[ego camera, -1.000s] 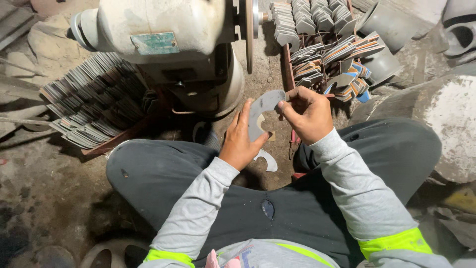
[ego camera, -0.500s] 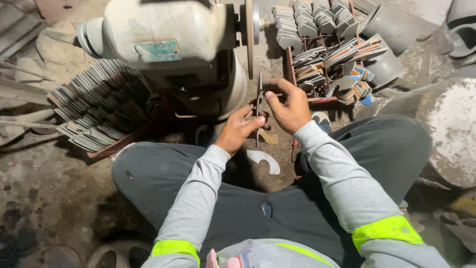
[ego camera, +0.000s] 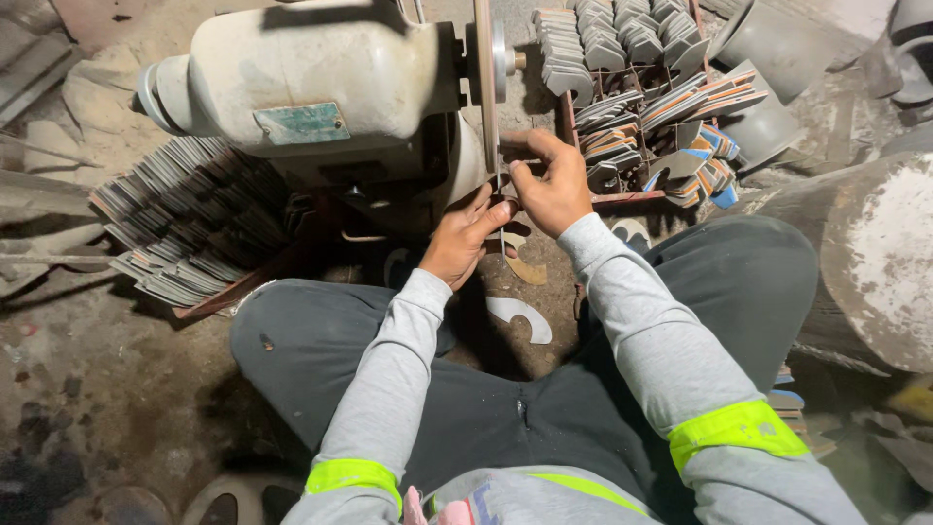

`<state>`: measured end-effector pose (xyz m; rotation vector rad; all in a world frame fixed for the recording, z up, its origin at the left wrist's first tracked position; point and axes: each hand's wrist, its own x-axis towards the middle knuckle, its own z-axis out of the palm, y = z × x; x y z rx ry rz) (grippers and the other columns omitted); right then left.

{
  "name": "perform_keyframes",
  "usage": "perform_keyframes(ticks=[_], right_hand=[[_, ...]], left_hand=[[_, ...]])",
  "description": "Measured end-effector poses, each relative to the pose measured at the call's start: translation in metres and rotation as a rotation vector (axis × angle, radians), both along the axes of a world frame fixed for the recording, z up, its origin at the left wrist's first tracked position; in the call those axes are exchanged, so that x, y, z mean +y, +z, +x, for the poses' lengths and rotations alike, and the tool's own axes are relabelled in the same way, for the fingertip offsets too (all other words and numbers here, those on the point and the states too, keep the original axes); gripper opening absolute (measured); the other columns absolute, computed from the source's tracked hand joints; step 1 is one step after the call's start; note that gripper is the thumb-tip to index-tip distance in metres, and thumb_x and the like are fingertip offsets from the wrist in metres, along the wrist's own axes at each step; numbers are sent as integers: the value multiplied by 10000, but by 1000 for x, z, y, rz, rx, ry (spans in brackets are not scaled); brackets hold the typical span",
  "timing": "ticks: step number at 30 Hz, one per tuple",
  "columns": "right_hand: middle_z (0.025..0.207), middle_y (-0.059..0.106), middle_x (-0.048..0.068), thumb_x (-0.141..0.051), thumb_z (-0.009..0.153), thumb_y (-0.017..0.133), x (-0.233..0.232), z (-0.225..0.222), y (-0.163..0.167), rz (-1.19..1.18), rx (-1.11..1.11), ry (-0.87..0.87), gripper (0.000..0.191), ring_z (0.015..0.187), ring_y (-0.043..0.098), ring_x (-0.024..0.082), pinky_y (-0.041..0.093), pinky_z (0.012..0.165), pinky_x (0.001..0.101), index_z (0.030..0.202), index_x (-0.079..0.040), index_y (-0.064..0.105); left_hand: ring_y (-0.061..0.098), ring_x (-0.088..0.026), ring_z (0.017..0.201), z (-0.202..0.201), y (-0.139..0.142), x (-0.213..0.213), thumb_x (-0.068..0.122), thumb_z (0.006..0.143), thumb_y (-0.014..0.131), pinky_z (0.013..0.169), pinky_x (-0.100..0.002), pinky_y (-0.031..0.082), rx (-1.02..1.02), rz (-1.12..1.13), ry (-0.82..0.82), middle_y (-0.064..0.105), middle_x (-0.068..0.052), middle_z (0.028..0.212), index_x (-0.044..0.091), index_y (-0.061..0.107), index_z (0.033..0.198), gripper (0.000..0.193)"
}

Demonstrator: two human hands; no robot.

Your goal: The person sits on the floor and uses a bench grinder to smooth the edges of small, curved metal pieces. They handle each piece individually, pressing it against the spinning wheel, then inspecting it before moving to the next one.

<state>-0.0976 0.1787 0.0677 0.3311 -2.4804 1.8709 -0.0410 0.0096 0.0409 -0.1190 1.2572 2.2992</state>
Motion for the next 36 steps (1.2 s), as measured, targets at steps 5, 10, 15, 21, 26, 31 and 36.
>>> perform_keyframes(ticks=[5,10,15,21,26,31,36], right_hand=[[1090,729,144,1,872,623,5,9,10,112,95,22,319,1019,718,187,559,930,304,1175,31,719],[1102,755,87,-29,908,627,39,34,27,56,-137,206,325,1005,690,126,550,893,289,1222,19,695],[1108,739,62,0,987,589,67,59,26,-123,-273,332,261,1041,676,109,544,935,273,1233,49,662],[1063,706,44,35,950,622,69,61,20,-186,-291,278,273,989,655,105,553,896,280,1219,74,646],[1052,720,53,25,969,610,66,62,26,-157,-272,268,258,969,666,103,558,882,268,1219,70,657],[1066,725,67,0,952,614,38,56,28,-102,-166,193,292,980,674,112,551,882,262,1238,45,648],[1127,696,143,-17,922,612,10,25,24,164,141,70,314,1012,707,214,556,910,313,1222,18,698]], left_hand=[[647,-150,1071,9,-4,-1,208,1004,677,806,-322,582,40,54,10,616,-123,1296,-51,449,1526,625],[595,-311,1228,43,5,-1,167,908,791,984,-424,508,464,-603,73,568,-231,1379,-80,412,1504,748],[607,-422,1214,71,30,-6,112,833,811,1011,-429,520,736,-1064,174,577,-240,1332,14,383,1547,838],[609,-419,1245,66,53,-3,64,814,800,1033,-418,515,835,-1068,207,566,-220,1364,69,401,1555,841],[618,-377,1249,65,41,-3,80,815,814,1036,-413,523,843,-1023,198,585,-221,1352,31,411,1536,827],[653,-302,1159,49,-4,2,106,860,787,933,-403,553,346,-524,32,620,-209,1310,-12,394,1539,793],[612,-231,1231,10,-46,0,73,988,713,1033,-354,521,238,-59,37,600,-151,1423,-79,403,1561,669]])
